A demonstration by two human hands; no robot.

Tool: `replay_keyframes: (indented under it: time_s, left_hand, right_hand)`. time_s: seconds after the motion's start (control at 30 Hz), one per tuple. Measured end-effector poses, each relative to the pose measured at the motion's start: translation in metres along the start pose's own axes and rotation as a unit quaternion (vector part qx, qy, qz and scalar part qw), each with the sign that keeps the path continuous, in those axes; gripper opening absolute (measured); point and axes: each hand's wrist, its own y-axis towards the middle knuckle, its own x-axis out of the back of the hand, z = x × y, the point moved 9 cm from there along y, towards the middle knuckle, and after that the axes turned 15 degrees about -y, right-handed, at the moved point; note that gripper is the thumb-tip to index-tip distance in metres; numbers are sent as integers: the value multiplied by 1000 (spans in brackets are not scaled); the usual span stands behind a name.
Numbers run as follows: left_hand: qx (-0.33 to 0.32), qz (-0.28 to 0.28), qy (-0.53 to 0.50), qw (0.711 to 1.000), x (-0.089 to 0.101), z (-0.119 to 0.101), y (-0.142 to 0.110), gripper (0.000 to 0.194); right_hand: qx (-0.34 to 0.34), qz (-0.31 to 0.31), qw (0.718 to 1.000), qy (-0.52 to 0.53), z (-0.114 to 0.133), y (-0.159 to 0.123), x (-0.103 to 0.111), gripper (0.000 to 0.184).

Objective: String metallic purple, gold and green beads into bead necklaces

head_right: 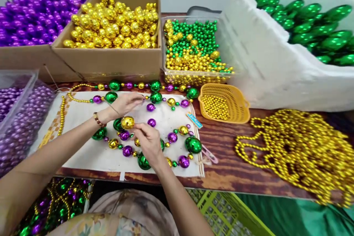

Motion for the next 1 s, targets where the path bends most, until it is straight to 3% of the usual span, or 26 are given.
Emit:
replay_keyframes:
  time_s: [0.13, 0.23, 0.37, 0.43, 0.47, 0.53, 0.6, 0.63, 0.7, 0.77, 0.87, 1.0]
  left_hand:
    - [-137, 162, 126, 969, -84, -20, 41, 16]
    - [-217, 222, 222, 924, -134, -23, 56, 21]
    - [-266, 251, 369, 855, -170, -13, 61, 25]
    - [-261, 254, 384, 849, -171, -11, 62, 23]
    - [-247, 244, 367, 863, -166, -12, 63, 21]
    - [-196, 198, 272, 921, -140, -16, 65, 15]
    - [-116, 126, 86, 982, -97, -18, 62, 14]
    - [-71, 88, -30, 993, -73, -17, 57, 15]
    - [15, 21, -254, 967, -29, -10, 37, 19]
    - [68, -37, -411, 908, 5, -6, 10, 24]
    - [82, -117, -525, 839, 42, -7, -29, 23]
    - [74, -183, -593, 780, 61, -5, -57, 9]
  right_hand:
    - [22, -3, 1000, -10, -3, -4, 5, 21]
    - [50, -6, 999, -16, -2, -5, 9, 21]
    - [82, -6, 997, -9, 2, -4, 11, 20]
    - [84, -6, 996, -4, 3, -3, 13, 19]
    - [82, -7, 997, -4, 3, -2, 13, 18]
    - [73, -9, 997, -2, 1, 0, 14, 18]
    - [64, -17, 998, 6, 0, 2, 15, 17]
    - [61, -20, 998, 11, 0, 3, 15, 16]
    - [60, -28, 998, 14, 1, 7, 16, 14]
    - [65, -32, 997, 5, 4, 10, 17, 13]
    - [77, -38, 996, -18, 11, 16, 18, 11]
    - [89, -24, 994, -55, 20, 20, 15, 11]
